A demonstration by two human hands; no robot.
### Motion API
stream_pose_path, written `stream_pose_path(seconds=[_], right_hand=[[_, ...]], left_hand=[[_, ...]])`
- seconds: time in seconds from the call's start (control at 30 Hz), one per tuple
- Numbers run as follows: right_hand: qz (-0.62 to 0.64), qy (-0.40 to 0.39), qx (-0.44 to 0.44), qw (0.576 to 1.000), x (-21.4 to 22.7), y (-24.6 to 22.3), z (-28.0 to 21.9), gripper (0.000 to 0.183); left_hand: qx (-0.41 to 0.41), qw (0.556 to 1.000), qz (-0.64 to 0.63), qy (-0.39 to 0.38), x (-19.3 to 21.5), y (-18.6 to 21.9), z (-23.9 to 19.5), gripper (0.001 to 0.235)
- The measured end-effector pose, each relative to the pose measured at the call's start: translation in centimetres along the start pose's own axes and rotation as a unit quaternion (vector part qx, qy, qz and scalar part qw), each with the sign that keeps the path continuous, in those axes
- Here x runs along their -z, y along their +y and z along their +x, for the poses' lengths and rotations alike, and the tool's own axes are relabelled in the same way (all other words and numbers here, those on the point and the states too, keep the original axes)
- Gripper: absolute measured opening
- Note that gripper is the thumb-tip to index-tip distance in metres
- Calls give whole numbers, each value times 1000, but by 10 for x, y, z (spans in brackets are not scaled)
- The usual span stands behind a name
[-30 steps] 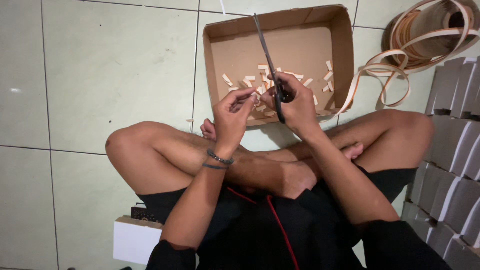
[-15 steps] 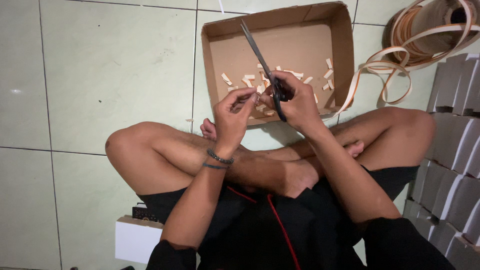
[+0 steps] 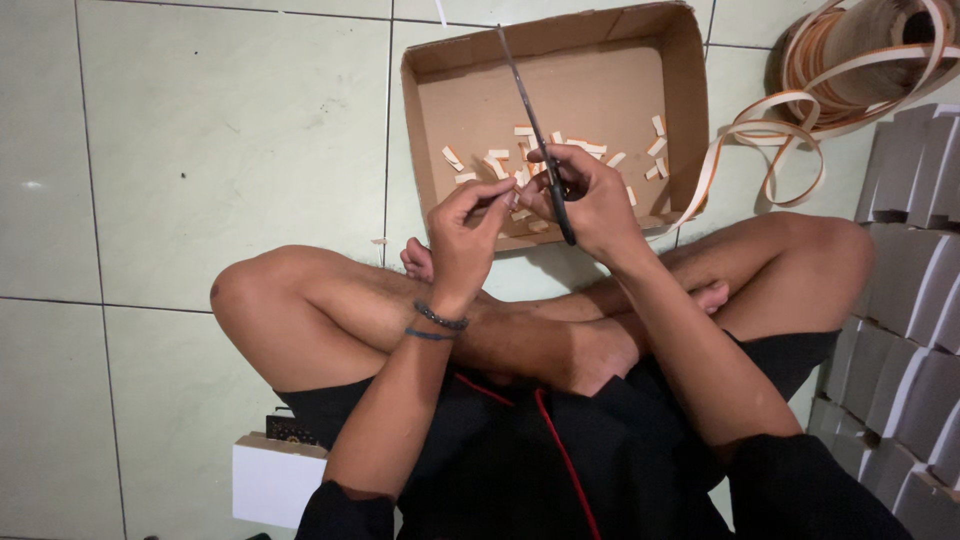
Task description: The person sits cross-legged on the floor and uses scissors to cut a long roll of rubber bands into small pieces. They place the cut pieces into a cardboard box positioned between their legs.
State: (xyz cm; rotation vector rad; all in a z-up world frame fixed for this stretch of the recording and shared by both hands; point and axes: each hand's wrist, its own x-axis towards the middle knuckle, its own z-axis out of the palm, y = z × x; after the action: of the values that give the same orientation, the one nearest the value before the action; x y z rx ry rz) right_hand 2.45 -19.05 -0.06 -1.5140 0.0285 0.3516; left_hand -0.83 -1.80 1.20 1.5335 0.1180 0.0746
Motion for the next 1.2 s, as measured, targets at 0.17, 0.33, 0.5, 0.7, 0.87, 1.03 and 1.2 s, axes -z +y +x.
stream_pose_path(seconds=[0.17,0.33,0.5,0.7,0.87,1.03,1.2], right_hand=[[-4,2,5,1000,2,-1,1,51],[21,3,-6,1000,-2,-14,-4,52],[42,-2,-1,999,-3,-11,-4,54],[28,2,10,1000,-3,-7,-4,53],[18,12,11,1000,-5,-10,-5,52],[23,24,18,999,-8,-10,-5,52],[24,37,12,999,-5,-9,-7,48]], left_hand=[[14,1000,10,-21,-1,-4,-1,28],[41,999,-11,-9,0,-5,0,18],[-10,999,33,1,1,1,2,12],[-43,998,52,1,1,-3,1,10],[-44,998,45,5,0,-3,2,10],[-40,998,53,2,-1,1,1,15],[-1,1000,4,23,-1,6,0,16]])
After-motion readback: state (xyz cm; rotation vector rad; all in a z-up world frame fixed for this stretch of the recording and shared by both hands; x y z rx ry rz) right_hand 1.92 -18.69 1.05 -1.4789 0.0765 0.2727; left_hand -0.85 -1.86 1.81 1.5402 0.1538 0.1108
